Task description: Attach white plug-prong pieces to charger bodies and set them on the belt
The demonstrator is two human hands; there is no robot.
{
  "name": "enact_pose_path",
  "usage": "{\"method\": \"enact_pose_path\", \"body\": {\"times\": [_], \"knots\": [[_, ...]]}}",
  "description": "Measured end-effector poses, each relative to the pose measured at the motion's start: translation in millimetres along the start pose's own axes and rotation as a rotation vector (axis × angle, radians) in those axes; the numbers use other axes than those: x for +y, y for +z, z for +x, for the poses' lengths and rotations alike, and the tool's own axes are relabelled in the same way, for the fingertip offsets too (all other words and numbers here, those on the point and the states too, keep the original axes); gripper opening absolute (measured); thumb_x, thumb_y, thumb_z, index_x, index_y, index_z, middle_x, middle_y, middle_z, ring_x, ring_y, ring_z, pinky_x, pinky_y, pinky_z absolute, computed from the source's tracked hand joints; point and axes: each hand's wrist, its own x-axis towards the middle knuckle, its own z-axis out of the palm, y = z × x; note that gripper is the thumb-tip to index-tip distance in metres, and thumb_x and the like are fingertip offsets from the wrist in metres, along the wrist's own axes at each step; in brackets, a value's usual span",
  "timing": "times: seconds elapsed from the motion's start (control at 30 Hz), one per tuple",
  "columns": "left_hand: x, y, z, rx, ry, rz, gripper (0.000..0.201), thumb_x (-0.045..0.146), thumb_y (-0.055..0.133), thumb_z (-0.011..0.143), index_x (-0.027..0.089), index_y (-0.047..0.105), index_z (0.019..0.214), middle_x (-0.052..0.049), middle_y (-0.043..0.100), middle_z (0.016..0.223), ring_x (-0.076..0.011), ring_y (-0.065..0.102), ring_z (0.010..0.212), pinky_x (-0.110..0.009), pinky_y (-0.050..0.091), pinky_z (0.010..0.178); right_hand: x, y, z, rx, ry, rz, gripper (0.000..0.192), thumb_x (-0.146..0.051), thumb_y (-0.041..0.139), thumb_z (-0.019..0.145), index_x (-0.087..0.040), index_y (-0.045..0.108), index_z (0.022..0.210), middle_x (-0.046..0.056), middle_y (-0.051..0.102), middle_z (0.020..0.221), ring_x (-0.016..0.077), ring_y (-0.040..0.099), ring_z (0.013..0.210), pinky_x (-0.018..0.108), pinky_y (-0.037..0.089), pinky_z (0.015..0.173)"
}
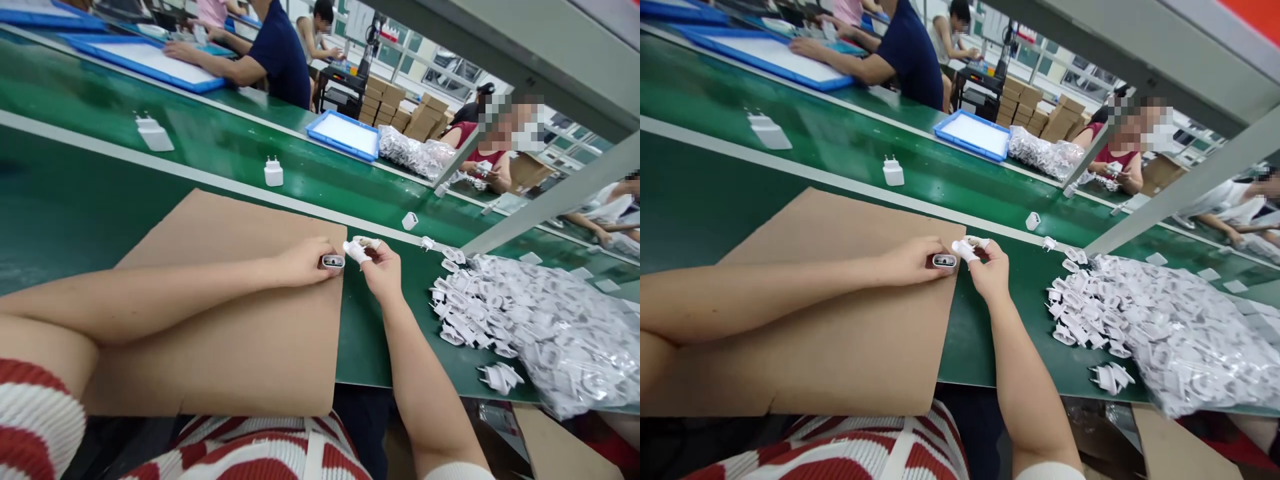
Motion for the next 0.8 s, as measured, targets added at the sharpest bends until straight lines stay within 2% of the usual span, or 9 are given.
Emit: {"method": "enact_pose_path", "body": {"times": [0.1, 0.17, 0.23, 0.57, 0.67, 0.8], "knots": [[-10, 11.6, -10, 0.087, -0.05, -0.165, 0.035, 0.052, 0.074, 0.079, 0.019, 0.069, 0.09, -0.003, 0.06, 0.085, -0.0195, 0.059, 0.077, -0.03, 0.046, 0.067, -6, 8, -12, -0.099, -0.234, -0.258, 0.014, -0.033, 0.072, 0.086, -0.024, 0.079, 0.094, 0.005, 0.075, 0.096, 0.0211, 0.067, 0.089, 0.036, 0.055, 0.083], [-18, 16.5, -10, 0.082, -0.052, -0.245, 0.037, 0.055, 0.075, 0.08, 0.019, 0.069, 0.089, -0.003, 0.059, 0.085, -0.019, 0.059, 0.077, -0.03, 0.048, 0.067, -6, 10, -16, -0.149, -0.342, -0.4, 0.015, -0.028, 0.066, 0.09, -0.025, 0.079, 0.098, 0.005, 0.075, 0.095, 0.0222, 0.067, 0.094, 0.038, 0.055, 0.088], [-23, 18.4, -10, 0.061, -0.046, -0.288, 0.037, 0.055, 0.075, 0.081, 0.019, 0.07, 0.089, -0.004, 0.059, 0.088, -0.0191, 0.06, 0.078, -0.032, 0.049, 0.07, -6, 11, -17, -0.169, -0.391, -0.496, 0.017, -0.026, 0.064, 0.091, -0.025, 0.078, 0.1, 0.006, 0.074, 0.096, 0.0231, 0.066, 0.093, 0.038, 0.055, 0.087], [-21, 16.0, -10, 0.066, -0.04, -0.284, 0.032, 0.051, 0.075, 0.083, 0.019, 0.07, 0.084, -0.006, 0.061, 0.089, -0.021, 0.062, 0.081, -0.034, 0.051, 0.073, -10, 10, -13, -0.18, -0.418, -0.579, 0.019, -0.027, 0.061, 0.095, -0.025, 0.078, 0.104, 0.007, 0.073, 0.097, 0.0234, 0.066, 0.092, 0.039, 0.054, 0.086], [-21, 16.0, -10, 0.084, -0.03, -0.29, 0.029, 0.048, 0.077, 0.082, 0.02, 0.071, 0.084, -0.005, 0.061, 0.088, -0.021, 0.061, 0.081, -0.034, 0.051, 0.073, -8, 9, -12, -0.209, -0.408, -0.67, 0.019, -0.026, 0.062, 0.093, -0.026, 0.078, 0.105, 0.006, 0.073, 0.095, 0.0247, 0.065, 0.093, 0.04, 0.053, 0.086], [-21, 14.7, -11, 0.082, -0.034, -0.29, 0.029, 0.048, 0.078, 0.082, 0.02, 0.072, 0.085, -0.005, 0.06, 0.087, -0.0205, 0.061, 0.079, -0.034, 0.05, 0.073, -6, 10, -12, -0.177, -0.439, -0.728, 0.018, -0.027, 0.064, 0.092, -0.026, 0.078, 0.103, 0.006, 0.074, 0.096, 0.0266, 0.063, 0.097, 0.043, 0.05, 0.089]]}}
